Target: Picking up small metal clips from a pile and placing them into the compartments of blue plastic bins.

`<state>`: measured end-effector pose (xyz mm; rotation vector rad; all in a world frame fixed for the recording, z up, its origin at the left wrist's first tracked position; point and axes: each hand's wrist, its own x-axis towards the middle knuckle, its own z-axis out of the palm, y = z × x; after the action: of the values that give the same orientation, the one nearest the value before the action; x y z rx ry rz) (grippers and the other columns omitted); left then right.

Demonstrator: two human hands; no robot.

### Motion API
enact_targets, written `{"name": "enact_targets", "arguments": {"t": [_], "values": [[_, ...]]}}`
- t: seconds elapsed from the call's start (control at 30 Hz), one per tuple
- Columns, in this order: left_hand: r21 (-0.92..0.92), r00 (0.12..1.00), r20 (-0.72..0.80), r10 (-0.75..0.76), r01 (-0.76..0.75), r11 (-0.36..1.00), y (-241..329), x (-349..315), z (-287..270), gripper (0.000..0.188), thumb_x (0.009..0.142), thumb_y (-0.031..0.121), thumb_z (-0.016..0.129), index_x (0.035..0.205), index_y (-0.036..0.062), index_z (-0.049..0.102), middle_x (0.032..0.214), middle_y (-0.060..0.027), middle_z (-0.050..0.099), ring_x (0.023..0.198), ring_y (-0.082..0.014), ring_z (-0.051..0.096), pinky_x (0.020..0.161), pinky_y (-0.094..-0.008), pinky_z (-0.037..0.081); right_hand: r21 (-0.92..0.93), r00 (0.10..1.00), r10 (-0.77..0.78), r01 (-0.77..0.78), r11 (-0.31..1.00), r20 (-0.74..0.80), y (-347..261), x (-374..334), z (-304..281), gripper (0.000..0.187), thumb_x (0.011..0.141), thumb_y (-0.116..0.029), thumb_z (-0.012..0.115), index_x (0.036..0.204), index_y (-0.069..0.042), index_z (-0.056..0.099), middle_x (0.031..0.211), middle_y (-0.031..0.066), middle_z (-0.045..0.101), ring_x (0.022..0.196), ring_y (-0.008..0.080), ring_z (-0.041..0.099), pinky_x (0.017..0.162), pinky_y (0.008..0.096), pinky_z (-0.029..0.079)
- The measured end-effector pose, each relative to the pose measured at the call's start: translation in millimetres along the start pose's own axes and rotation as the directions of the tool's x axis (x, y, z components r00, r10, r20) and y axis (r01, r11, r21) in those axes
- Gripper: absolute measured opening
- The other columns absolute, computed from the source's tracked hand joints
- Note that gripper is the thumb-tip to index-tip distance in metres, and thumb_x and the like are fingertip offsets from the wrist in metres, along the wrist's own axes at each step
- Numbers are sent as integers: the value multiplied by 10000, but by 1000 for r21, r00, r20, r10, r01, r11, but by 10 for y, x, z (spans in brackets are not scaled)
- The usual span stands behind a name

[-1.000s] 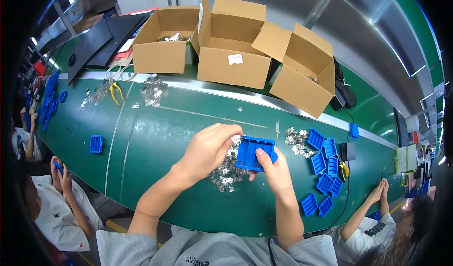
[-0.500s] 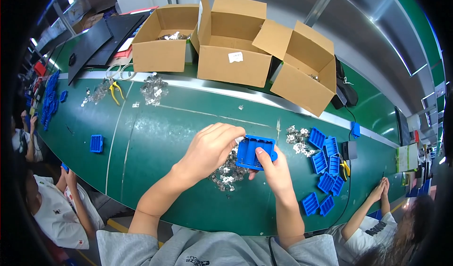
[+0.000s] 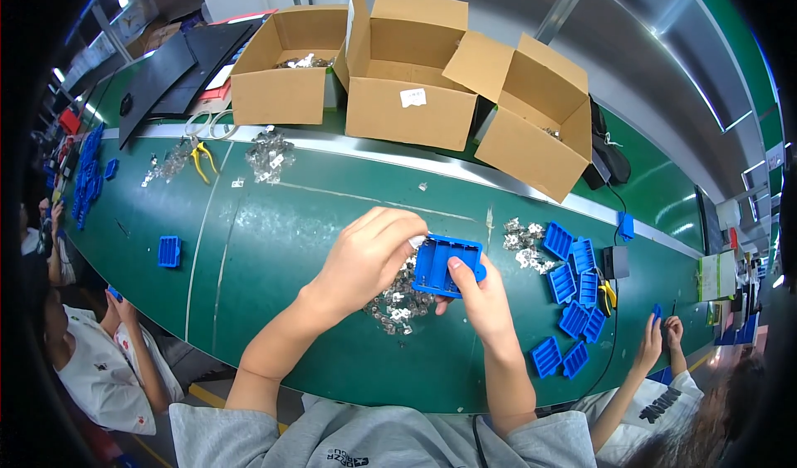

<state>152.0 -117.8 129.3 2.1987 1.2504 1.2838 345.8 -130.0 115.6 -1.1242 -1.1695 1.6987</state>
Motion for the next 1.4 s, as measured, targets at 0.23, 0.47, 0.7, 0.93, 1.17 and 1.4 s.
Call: {"name": "enact_targets", "arguments": {"t": [0.23, 0.47, 0.7, 0.93, 1.17, 1.4], "values": [[-65, 999, -6, 48, -48, 997, 88, -8, 83, 213, 748, -32, 645, 952, 27, 628, 977, -104, 633, 959, -299, 597, 830, -393, 483, -140, 997, 54, -47, 989, 49, 91, 1, 117, 244, 963, -211, 541, 1073, 7, 526, 811, 63, 610, 615, 108, 602, 514, 240, 492], [-71, 1000, 17, 3, -2, 997, 108, -20, 117, 220, 727, -62, 645, 933, 15, 632, 927, -103, 633, 893, -285, 609, 780, -380, 505, -92, 999, 17, -13, 996, 43, 117, -21, 151, 324, 964, -205, 537, 1211, -4, 477, 812, 75, 616, 627, 120, 615, 534, 257, 510], [-33, 1000, 23, 18, -18, 999, 106, -41, 140, 212, 724, -35, 654, 927, 23, 635, 928, -105, 634, 889, -291, 609, 776, -388, 498, -168, 999, -4, 9, 986, 33, 130, -31, 154, 326, 968, -190, 521, 1226, 1, 460, 829, 81, 622, 646, 119, 616, 558, 261, 525], [-208, 979, 149, -136, 165, 964, 66, -29, 36, 201, 808, 36, 646, 1008, 23, 657, 964, -119, 620, 905, -282, 617, 793, -365, 500, 49, 985, -17, 9, 999, 170, 69, -20, 136, 299, 979, -139, 453, 1230, 19, 415, 952, 136, 605, 741, 191, 652, 617, 292, 558], [-372, 957, 187, -220, 276, 886, 137, -43, 72, 186, 857, 87, 636, 1029, 33, 680, 974, -111, 607, 886, -233, 606, 773, -336, 504, 194, 974, -85, 44, 980, 208, 72, -40, 119, 382, 1010, -288, 386, 1211, 33, 428, 927, 144, 611, 710, 199, 653, 622, 287, 563], [-382, 983, 64, -172, 183, 906, 156, -115, 174, 182, 889, 127, 633, 1054, 67, 679, 918, -83, 561, 823, -203, 586, 699, -319, 503, 124, 987, -161, 158, 980, 17, 74, -90, 190, 367, 1002, -279, 373, 1113, 46, 502, 841, 116, 620, 635, 164, 633, 570, 263, 534]]}}
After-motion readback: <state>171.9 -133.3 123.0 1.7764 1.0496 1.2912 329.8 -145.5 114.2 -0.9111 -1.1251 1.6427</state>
